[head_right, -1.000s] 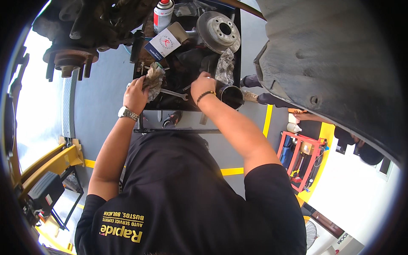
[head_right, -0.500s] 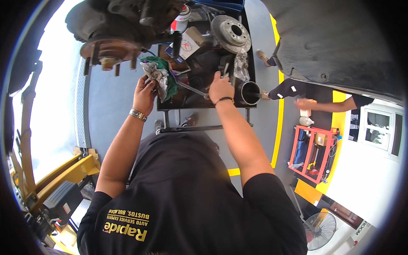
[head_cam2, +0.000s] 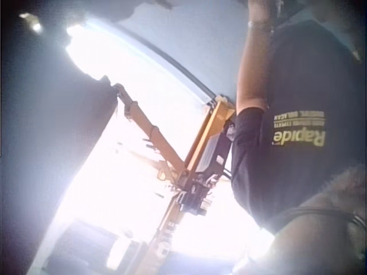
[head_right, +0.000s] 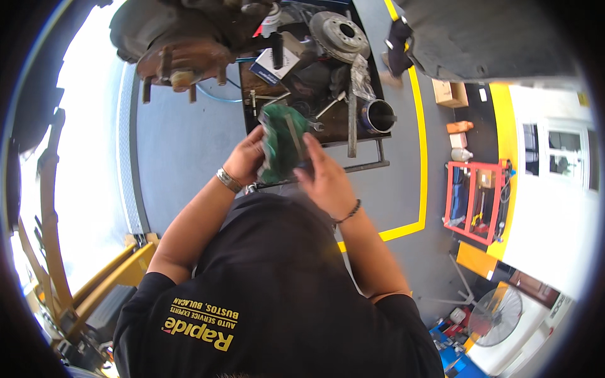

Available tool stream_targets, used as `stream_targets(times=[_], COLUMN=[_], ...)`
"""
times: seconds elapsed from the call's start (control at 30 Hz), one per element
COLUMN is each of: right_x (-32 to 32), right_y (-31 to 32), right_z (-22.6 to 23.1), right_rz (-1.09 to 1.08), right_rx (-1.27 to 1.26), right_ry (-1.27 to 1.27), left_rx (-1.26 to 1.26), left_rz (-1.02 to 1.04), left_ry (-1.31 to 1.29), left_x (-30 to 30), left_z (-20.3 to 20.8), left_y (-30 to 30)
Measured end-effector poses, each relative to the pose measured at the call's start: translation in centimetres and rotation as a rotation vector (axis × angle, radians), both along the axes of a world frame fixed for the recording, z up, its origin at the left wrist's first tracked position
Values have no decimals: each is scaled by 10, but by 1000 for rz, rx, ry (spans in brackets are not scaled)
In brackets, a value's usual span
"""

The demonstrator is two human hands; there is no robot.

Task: The person cleans and lubricates suspension bolts and components, then installs them into the vehicle's wheel hub assembly. They use a spray can, a brush, and a rag to prepare the parts before tightening them into place.

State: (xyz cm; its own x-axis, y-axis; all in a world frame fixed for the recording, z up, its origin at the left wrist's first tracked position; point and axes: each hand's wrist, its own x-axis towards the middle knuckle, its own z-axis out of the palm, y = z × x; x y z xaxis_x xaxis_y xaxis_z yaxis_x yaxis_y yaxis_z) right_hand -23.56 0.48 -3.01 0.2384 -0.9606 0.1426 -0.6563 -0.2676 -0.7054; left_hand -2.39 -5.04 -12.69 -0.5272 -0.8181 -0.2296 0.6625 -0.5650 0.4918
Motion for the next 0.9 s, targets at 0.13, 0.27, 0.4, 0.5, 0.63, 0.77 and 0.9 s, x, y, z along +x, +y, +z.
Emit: stream_targets(times=[0.13,0.27,0.4,0.5,0.63,0.77,0.9], right_x=[18,7,-25,-56,-70,-50,-20], right_y=[13,13,-5,-32,-68,-100,-157], right_z=[-5,2,13,18,8,-6,-10], right_rz=[-62,-41,3,167,472,226,-57], right_rx=[241,-33,375,563,841,583,506], right_ry=[-5,-94,-259,-424,-1325,-1449,-1406], left_rx=[-54,-38,-6,0,23,101,-32], left_rz=[-24,-5,65,123,284,456,544], left_ry=[-91,-208,-199,-165,-142,-163,-366], left_x=[-23,-17,-19,-17,-13,-26,-47], left_z=[13,10,19,34,44,39,36], left_y=[10,2,-18,-31,-35,-24,-11])
